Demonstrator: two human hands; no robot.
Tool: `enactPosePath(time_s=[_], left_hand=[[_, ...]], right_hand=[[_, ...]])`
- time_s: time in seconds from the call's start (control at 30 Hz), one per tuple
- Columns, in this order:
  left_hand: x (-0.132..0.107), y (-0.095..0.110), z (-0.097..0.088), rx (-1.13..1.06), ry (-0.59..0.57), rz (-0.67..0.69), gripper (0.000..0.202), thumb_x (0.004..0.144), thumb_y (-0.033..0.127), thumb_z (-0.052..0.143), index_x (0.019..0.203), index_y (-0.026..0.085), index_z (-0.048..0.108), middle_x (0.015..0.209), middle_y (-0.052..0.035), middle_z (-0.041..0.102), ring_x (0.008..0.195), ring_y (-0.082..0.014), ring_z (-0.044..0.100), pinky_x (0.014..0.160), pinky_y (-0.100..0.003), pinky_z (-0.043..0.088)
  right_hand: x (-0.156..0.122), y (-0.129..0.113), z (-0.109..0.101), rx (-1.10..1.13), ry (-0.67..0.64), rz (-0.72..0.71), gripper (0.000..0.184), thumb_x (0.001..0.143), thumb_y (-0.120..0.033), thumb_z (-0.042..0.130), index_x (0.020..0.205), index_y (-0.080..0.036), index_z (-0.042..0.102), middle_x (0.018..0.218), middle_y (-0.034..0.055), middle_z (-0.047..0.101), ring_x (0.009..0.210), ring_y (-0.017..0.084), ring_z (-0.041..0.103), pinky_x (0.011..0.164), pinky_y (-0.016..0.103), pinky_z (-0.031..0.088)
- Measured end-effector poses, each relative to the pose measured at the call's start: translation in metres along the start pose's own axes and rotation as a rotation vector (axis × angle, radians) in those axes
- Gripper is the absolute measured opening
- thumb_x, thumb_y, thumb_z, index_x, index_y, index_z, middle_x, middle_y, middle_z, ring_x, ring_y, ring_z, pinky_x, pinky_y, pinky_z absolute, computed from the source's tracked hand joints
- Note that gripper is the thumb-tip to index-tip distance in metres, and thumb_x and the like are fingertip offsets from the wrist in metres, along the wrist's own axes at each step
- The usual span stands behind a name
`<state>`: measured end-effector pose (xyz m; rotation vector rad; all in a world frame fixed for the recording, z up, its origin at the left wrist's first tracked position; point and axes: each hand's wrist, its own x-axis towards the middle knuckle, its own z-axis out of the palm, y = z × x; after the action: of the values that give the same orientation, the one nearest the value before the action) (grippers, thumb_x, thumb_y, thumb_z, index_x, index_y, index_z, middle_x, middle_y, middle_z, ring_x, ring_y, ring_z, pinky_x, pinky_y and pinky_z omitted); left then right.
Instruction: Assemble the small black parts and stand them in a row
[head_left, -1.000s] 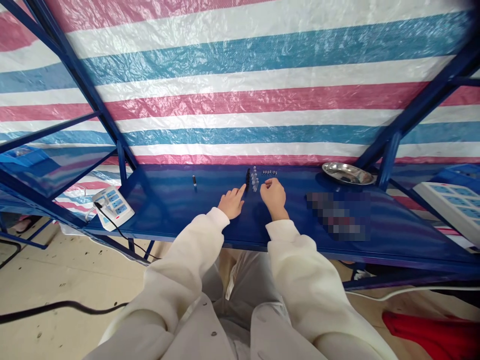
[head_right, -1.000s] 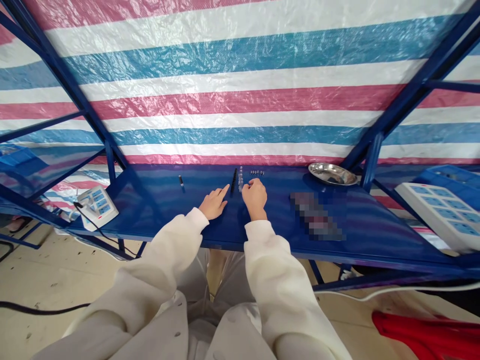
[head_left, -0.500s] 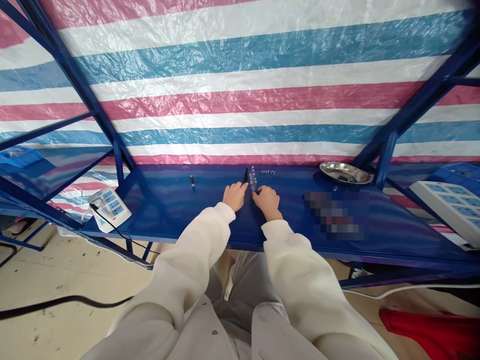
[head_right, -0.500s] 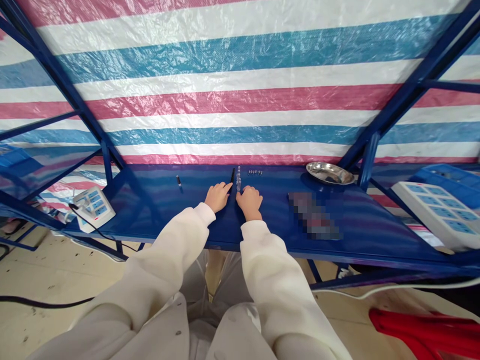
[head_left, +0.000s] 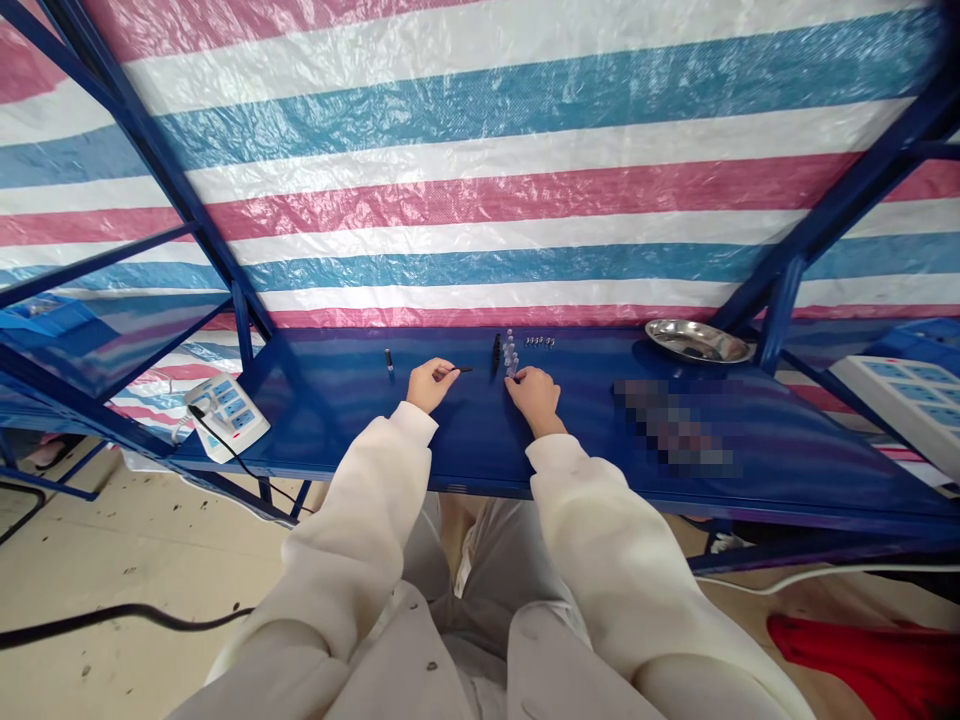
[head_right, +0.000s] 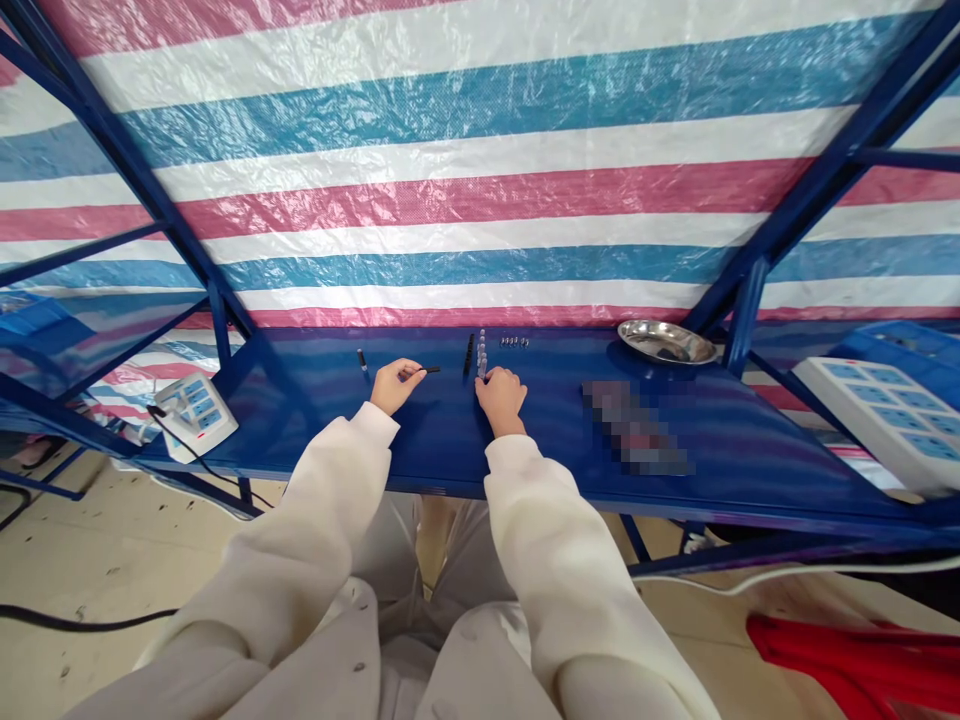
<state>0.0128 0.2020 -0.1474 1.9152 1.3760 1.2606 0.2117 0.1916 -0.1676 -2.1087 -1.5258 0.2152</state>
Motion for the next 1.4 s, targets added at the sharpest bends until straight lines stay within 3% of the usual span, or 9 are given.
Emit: enactPosePath(time_s=[0.2, 0.5, 0.73, 0.9, 1.4], left_hand=[[-0.004, -0.014, 0.002, -0.326, 0.060, -0.138, 0.020, 0.067, 0.030, 0.068, 0.076, 0.013, 0.064, 0.069, -0.0040, 0.066, 0.062, -0.0112, 0.058, 0.064, -0.027, 0.049], [-0.006, -0.012, 0.003, -0.481, 0.059, -0.185, 0.029, 0.057, 0.035, 0.074, 0.072, 0.013, 0.064, 0.063, -0.0030, 0.064, 0.057, -0.0098, 0.057, 0.059, -0.025, 0.047], [-0.006, -0.009, 0.001, -0.500, 0.056, -0.188, 0.029, 0.057, 0.037, 0.074, 0.070, 0.013, 0.063, 0.061, -0.0031, 0.065, 0.056, -0.0111, 0.058, 0.058, -0.026, 0.048], [-0.005, -0.012, 0.001, -0.500, 0.068, -0.185, 0.031, 0.056, 0.038, 0.074, 0.070, 0.013, 0.063, 0.061, -0.0031, 0.065, 0.055, -0.0109, 0.058, 0.058, -0.026, 0.049], [-0.008, -0.010, 0.001, -0.469, 0.029, -0.162, 0.031, 0.065, 0.037, 0.068, 0.083, 0.012, 0.068, 0.072, -0.0081, 0.070, 0.063, -0.0138, 0.062, 0.059, -0.027, 0.051]], right_hand=[[0.002, 0.000, 0.000, 0.008, -0.010, 0.017, 0.022, 0.078, -0.032, 0.054, 0.089, -0.017, 0.065, 0.096, 0.0117, 0.066, 0.094, 0.026, 0.058, 0.079, 0.038, 0.039], [-0.001, -0.002, -0.003, -0.023, -0.051, 0.020, 0.018, 0.078, -0.029, 0.051, 0.085, -0.018, 0.065, 0.090, 0.0080, 0.067, 0.089, 0.022, 0.059, 0.076, 0.032, 0.038], [-0.017, -0.035, -0.020, -0.103, -0.063, -0.256, 0.013, 0.074, -0.025, 0.054, 0.080, -0.017, 0.062, 0.087, 0.0087, 0.066, 0.083, 0.021, 0.060, 0.067, 0.027, 0.036], [-0.021, -0.052, -0.017, -0.201, -0.070, -0.411, 0.011, 0.075, -0.021, 0.053, 0.079, -0.015, 0.061, 0.086, 0.0101, 0.066, 0.080, 0.020, 0.059, 0.066, 0.027, 0.034], [-0.023, -0.042, 0.006, -0.251, 0.031, -0.455, 0.013, 0.076, -0.019, 0.048, 0.080, -0.014, 0.059, 0.081, 0.0093, 0.063, 0.076, 0.019, 0.054, 0.064, 0.029, 0.029]])
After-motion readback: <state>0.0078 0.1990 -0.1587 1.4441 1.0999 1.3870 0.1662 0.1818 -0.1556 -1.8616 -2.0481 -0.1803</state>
